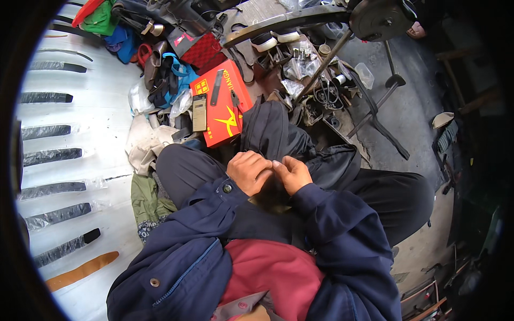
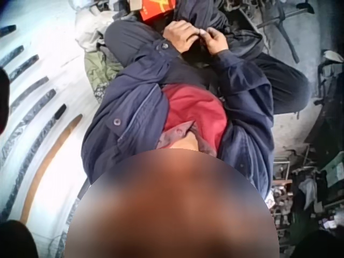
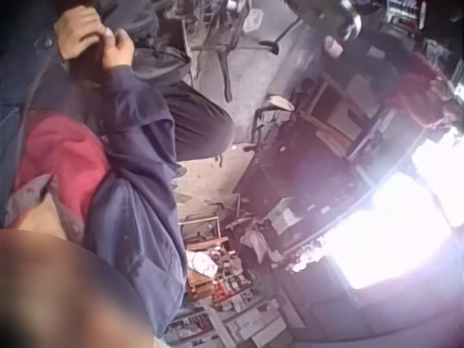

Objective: The person sews a black bag using a manual sewing machine, repeatedly positioning the fabric under the needle, operating the foot pedal, and trimming threads with scissors. The person adjusts the bag and continues stitching along its edges.

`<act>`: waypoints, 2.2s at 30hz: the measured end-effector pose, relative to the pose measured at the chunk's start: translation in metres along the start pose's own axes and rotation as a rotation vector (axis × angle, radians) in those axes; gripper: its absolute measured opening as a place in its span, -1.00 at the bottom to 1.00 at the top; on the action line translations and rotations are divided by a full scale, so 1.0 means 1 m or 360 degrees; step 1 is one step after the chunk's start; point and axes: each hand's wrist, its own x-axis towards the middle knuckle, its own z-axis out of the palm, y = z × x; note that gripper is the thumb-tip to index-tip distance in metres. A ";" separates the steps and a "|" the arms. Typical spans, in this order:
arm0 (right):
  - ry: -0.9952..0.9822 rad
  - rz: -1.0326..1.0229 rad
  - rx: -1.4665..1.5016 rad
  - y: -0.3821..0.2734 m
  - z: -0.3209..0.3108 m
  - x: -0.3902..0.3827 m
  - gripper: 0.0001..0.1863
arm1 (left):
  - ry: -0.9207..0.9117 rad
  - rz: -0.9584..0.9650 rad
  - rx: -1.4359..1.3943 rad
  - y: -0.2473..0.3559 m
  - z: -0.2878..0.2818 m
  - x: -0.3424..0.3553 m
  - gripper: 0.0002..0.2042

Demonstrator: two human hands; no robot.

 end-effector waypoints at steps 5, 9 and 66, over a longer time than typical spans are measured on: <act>-0.0070 -0.0054 -0.0107 -0.004 -0.002 -0.001 -0.70 | -0.0032 0.0039 -0.0191 -0.004 -0.001 0.004 -0.86; -0.0279 0.0096 0.0239 -0.007 -0.005 -0.001 -0.71 | -0.0218 -0.0242 -0.0650 -0.012 -0.008 0.007 -0.86; 0.0703 0.0198 0.0567 -0.014 -0.076 0.106 -0.80 | 0.0196 -0.0368 0.0014 -0.198 0.196 0.263 -0.84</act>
